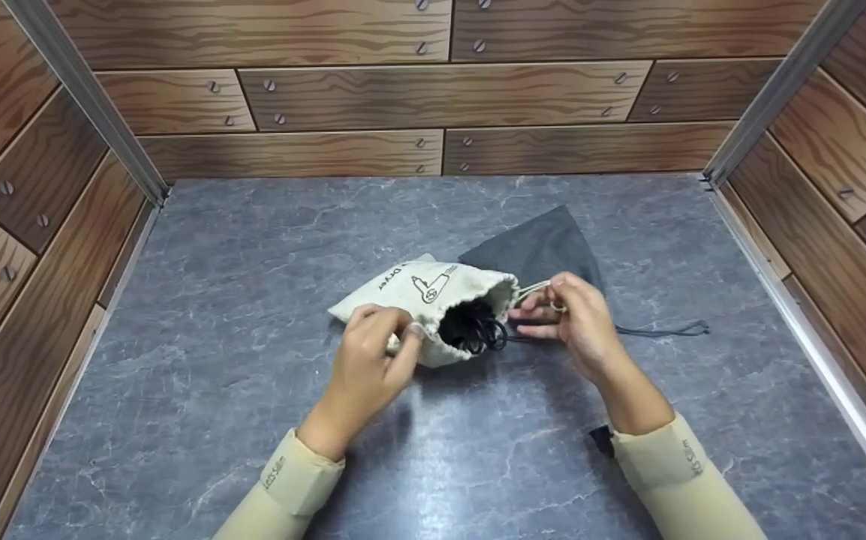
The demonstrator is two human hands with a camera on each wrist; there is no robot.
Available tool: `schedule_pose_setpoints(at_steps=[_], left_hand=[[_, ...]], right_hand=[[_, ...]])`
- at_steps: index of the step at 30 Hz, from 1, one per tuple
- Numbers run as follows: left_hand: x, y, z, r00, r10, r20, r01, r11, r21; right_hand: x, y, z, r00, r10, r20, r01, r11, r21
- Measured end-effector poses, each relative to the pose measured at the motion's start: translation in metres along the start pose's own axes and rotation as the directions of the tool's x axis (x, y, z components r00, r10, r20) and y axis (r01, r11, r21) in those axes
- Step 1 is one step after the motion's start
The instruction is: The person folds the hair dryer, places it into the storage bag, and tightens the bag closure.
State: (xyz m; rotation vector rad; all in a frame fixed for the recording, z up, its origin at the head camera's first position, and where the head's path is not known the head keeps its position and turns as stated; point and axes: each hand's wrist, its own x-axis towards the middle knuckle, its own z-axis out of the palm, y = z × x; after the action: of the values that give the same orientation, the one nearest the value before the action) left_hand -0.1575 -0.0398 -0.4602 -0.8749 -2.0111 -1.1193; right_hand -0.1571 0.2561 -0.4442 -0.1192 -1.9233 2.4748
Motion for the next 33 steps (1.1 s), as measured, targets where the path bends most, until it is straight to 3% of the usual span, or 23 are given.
schedule_pose_setpoints(at_steps=[6, 16, 23, 28, 33], left_hand=[[0.008, 0.000, -0.009, 0.997, 0.012, -0.072, -0.014, 0.999, -0.028], [0.012, -0.005, -0.017, 0.982, -0.010, -0.188, -0.005, 0.997, -0.079], [0.017, -0.004, -0.028, 0.966, -0.064, -0.251, 0.037, 0.993, -0.111], [0.019, 0.001, -0.033, 0.961, -0.084, -0.265, 0.053, 0.991, -0.120], [0.025, 0.004, -0.039, 0.943, -0.099, -0.317, 0.051, 0.986, -0.158]], right_hand=[[-0.004, -0.008, -0.004, 0.998, -0.060, -0.032, 0.062, 0.997, 0.039], [-0.009, -0.020, -0.014, 0.980, -0.199, 0.000, 0.198, 0.976, 0.089], [-0.014, -0.030, -0.019, 0.964, -0.265, -0.010, 0.263, 0.953, 0.153], [-0.019, -0.040, -0.019, 0.949, -0.316, -0.002, 0.309, 0.926, 0.214], [-0.022, -0.051, -0.020, 0.930, -0.367, 0.014, 0.346, 0.887, 0.306]])
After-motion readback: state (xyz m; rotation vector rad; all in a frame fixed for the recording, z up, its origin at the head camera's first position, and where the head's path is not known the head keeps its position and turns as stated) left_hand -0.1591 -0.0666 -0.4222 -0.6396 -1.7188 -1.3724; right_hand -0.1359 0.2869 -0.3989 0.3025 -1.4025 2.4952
